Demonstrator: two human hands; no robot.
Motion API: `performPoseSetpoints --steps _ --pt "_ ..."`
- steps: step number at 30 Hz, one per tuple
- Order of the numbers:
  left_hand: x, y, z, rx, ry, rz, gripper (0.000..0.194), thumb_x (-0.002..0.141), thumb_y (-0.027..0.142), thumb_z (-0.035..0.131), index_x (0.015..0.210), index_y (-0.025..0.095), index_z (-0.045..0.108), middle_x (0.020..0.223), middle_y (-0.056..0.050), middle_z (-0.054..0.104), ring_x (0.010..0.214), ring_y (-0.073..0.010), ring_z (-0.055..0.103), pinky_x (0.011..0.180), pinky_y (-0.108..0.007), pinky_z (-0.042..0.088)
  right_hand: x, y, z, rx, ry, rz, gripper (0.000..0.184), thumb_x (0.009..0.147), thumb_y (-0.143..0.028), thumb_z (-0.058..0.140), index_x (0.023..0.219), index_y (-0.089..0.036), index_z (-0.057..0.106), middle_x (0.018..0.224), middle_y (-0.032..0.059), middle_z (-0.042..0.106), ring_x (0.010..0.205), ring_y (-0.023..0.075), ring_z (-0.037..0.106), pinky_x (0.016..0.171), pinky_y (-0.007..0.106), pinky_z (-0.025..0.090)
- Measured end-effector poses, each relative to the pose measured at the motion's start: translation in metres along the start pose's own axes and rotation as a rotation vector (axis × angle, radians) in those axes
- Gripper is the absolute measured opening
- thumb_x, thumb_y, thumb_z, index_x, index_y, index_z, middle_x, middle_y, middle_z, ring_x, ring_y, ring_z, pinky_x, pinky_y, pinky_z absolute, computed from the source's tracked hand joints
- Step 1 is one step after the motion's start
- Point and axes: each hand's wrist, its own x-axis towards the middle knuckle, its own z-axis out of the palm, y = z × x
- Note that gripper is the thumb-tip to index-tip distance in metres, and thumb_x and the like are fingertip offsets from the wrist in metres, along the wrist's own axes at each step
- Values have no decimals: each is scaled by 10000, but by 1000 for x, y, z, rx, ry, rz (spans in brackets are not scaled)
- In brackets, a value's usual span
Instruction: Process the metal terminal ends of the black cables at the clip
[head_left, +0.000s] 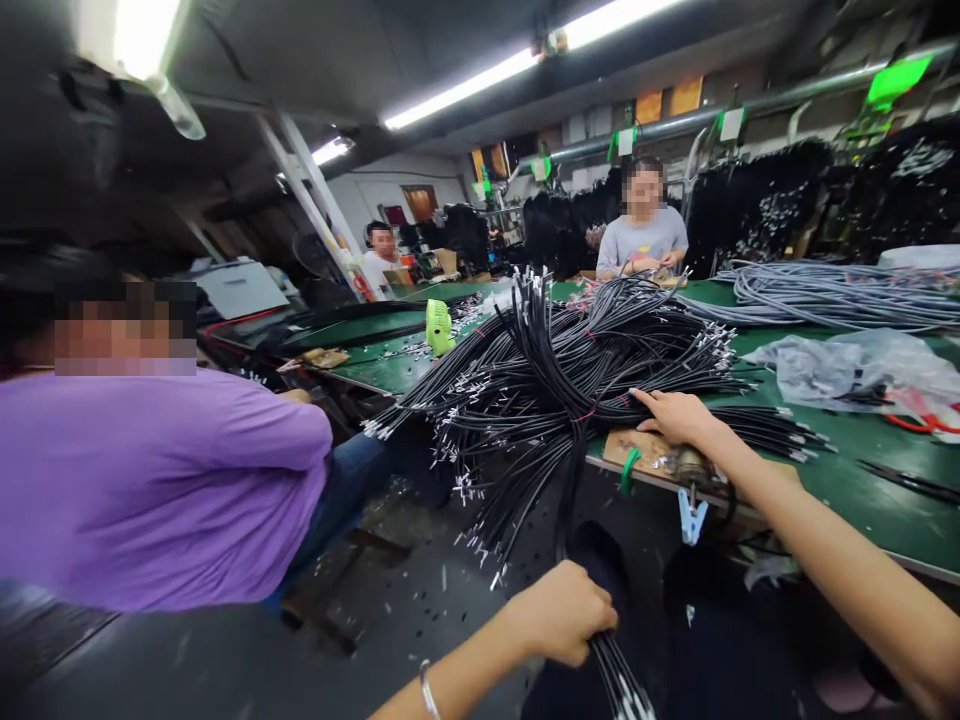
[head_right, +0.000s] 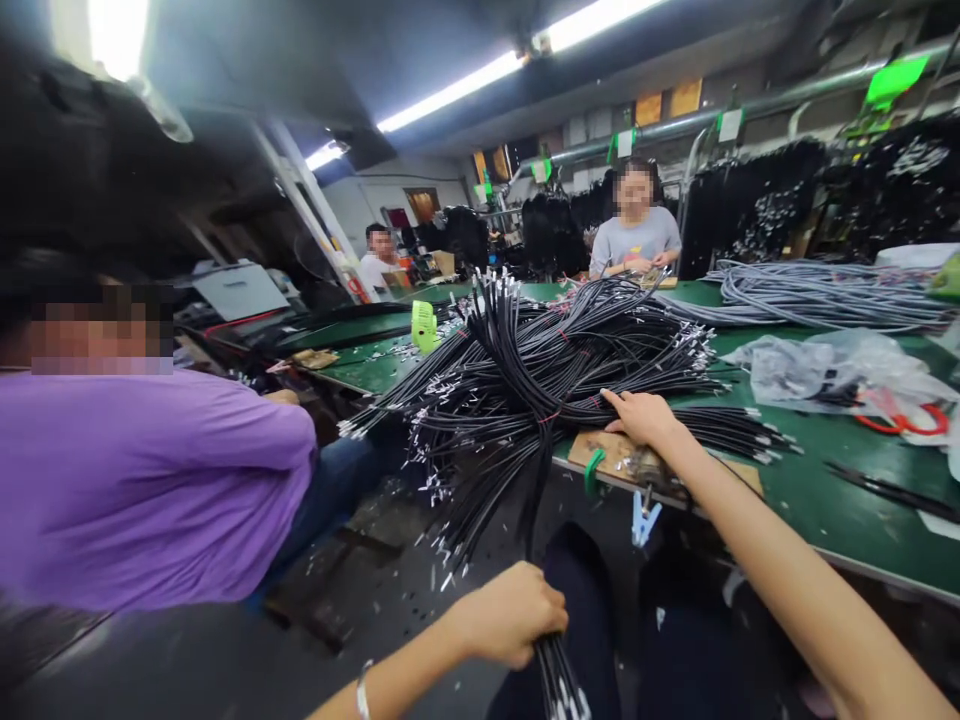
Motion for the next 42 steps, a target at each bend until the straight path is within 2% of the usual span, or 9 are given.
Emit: performPoseSetpoints --steps 6,12,16,20,23,26,31,36,42 --pt "50 28 -11 36 188 308 259 677 266 709 927 205 675 799 0 668 812 -188 615 846 -334 407 -34 19 -7 158 99 42 502 923 -424 471 1320 -117 505 1269 160 598 1156 258 579 990 343 454" --pt "76 34 -13 81 212 361 63 807 178 644 770 227 658 697 38 685 699 -142 639 603 -292 426 -135 -20 -6 442 628 237 357 917 -420 472 1153 -184 596 1163 120 633 1008 262 633 895 388 515" --pt "92 37 -23 27 88 276 43 798 234 654 773 262 676 673 32 698 618 -170 655 404 -288 326 -209 -61 36 541 826 582 307 871 -449 538 1022 -209 656 1042 92 699 953 273 660 945 406 491" --pt "105 30 -34 6 57 365 137 792 351 643 879 247 660 707 6 714 648 -202 680 420 -287 359 -261 -86 103 626 737 841 410 802 -546 578 957 -188 705 980 98 744 896 302 705 805 355 591" --pt "93 20 -27 -163 106 379 276 723 320 682 971 217 620 771 2 728 683 -192 694 463 -256 407 -283 -99 142 774 596 822 386 772 -542 618 902 -200 742 894 69 769 807 276 734 645 269 622" --pt "68 13 -10 -507 321 203 326 677 210 668 993 189 593 769 5 716 659 -153 680 549 -206 453 -290 -119 148 864 503 770 341 790 -498 626 881 -195 754 891 63 770 804 258 738 695 263 616" --pt "45 15 9 -837 820 -229 96 825 206 572 762 143 607 673 -29 649 584 -129 598 582 -226 446 -263 -151 93 972 427 649 207 865 -366 597 895 -203 722 898 61 747 831 218 710 767 277 580" --pt "48 22 6 -915 859 -273 118 852 184 573 773 139 649 691 -36 641 614 -131 584 594 -236 448 -224 -160 47 1037 542 542 138 870 -311 609 886 -188 670 826 58 692 687 174 641 643 259 534" --pt "44 27 6 -812 814 -258 118 838 169 571 728 150 607 652 -25 631 574 -120 572 558 -216 423 -207 -162 36 1079 650 485 106 878 -250 597 802 -193 644 766 42 669 689 168 642 623 235 519"
